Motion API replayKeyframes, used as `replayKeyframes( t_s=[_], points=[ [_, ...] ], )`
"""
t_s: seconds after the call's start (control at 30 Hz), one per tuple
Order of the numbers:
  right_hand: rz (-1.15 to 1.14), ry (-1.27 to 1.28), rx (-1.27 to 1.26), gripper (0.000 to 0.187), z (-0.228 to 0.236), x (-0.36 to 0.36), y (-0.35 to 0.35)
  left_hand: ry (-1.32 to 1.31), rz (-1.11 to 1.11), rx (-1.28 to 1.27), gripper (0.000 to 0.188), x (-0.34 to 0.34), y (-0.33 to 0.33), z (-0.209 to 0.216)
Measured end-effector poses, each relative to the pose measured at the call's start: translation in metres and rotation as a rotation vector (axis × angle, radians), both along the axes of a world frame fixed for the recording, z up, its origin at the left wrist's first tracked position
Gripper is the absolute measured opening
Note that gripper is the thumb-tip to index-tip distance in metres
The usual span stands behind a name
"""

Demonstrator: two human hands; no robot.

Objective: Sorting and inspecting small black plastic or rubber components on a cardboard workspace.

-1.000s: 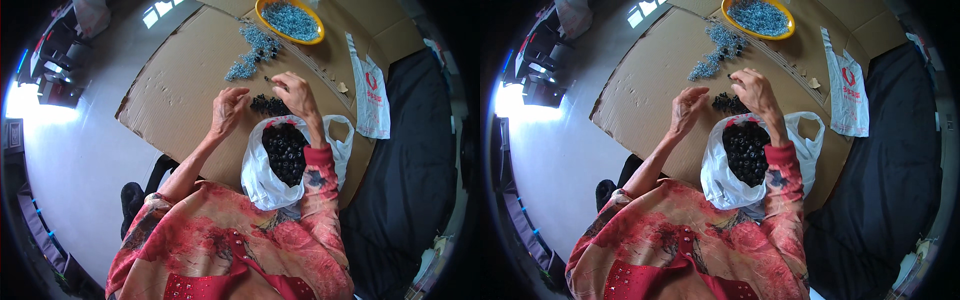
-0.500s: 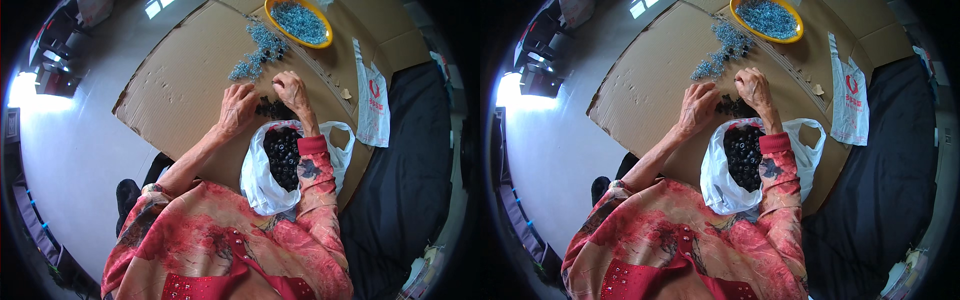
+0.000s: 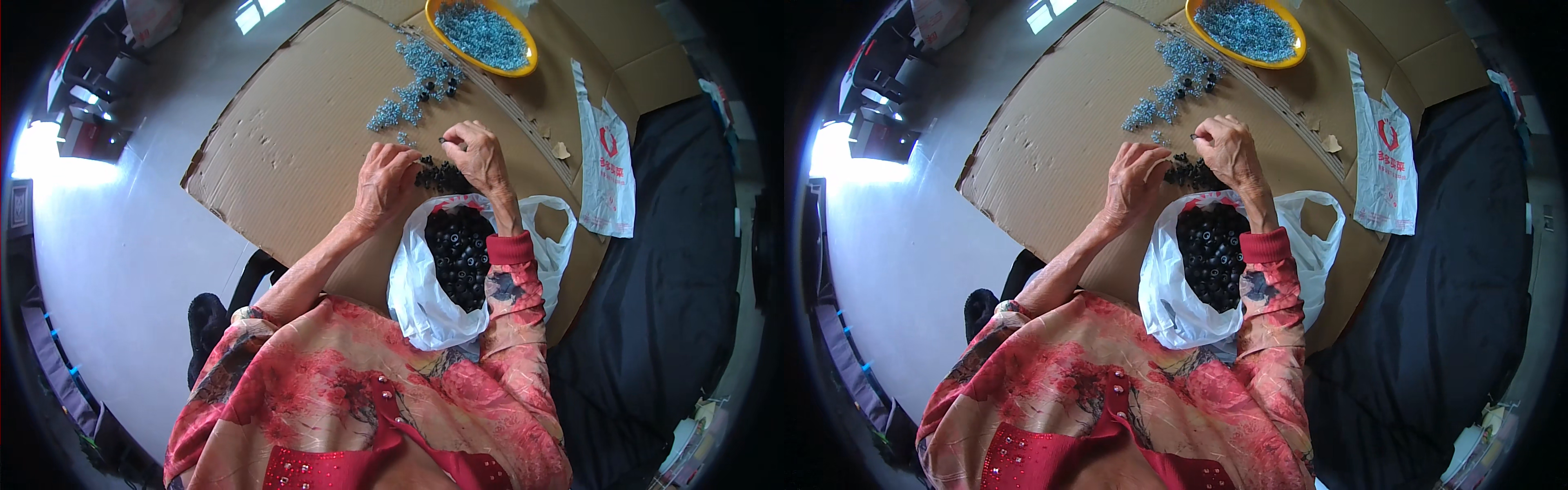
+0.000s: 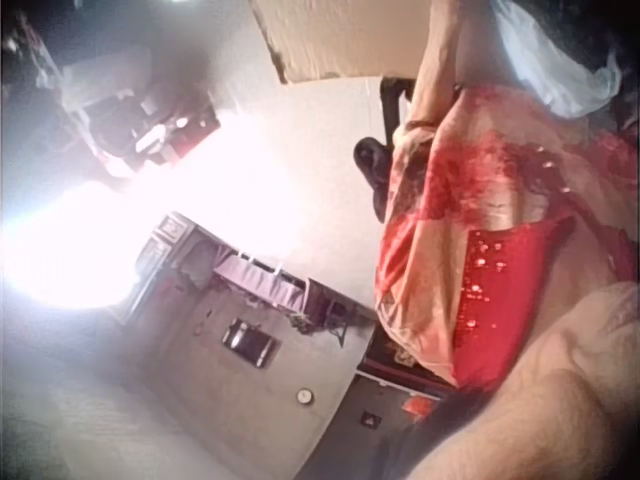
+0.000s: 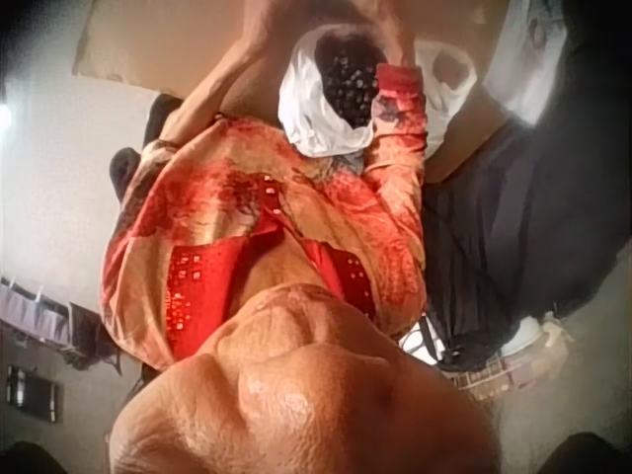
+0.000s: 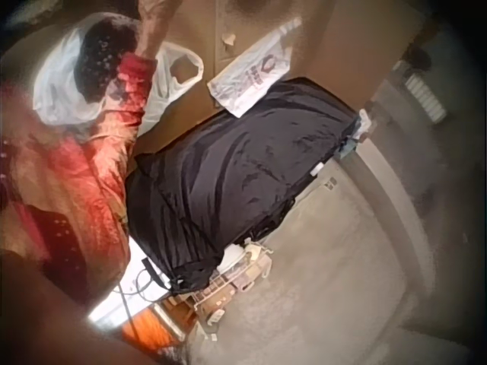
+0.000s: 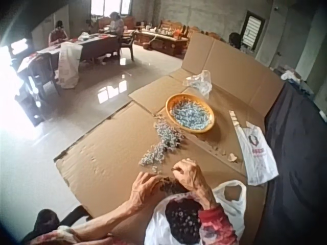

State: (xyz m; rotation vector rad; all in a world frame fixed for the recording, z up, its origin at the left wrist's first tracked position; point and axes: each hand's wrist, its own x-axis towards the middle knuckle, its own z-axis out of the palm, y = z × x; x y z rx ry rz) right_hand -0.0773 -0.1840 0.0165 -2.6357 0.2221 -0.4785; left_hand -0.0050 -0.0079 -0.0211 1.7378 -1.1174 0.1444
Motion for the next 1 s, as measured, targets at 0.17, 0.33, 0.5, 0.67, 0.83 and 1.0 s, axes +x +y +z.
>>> replayKeyframes(
  t_s=[0.17, 0.33, 0.5, 0.67, 0.83, 1.0],
  points=[
    [-0.071, 0.043, 0.173, 0.023, -0.003, 0.022, -0.009, 0.045, -0.016, -0.025, 0.022, 0.001, 0.007, -0.009],
    [-0.298, -0.044, 0.129, 0.032, -0.026, 0.048, -0.049, 0.145, -0.007, -0.041, 0.023, 0.000, 0.009, -0.007],
    [-0.201, -0.067, -0.033, 0.034, -0.031, 0.062, -0.065, 0.223, -0.030, -0.008, 0.020, 0.001, 0.010, -0.004],
    [-0.111, 0.039, -0.001, 0.028, -0.030, 0.054, -0.060, 0.181, -0.044, -0.007, 0.019, 0.004, 0.011, -0.005],
    [-0.181, -0.005, 0.060, 0.027, -0.024, 0.060, -0.065, 0.220, -0.057, 0.004, 0.020, 0.003, 0.010, -0.005],
    [-0.133, -0.029, -0.047, 0.029, -0.021, 0.079, -0.075, 0.193, -0.053, -0.032, 0.020, 0.002, 0.009, -0.005]
  ],
)
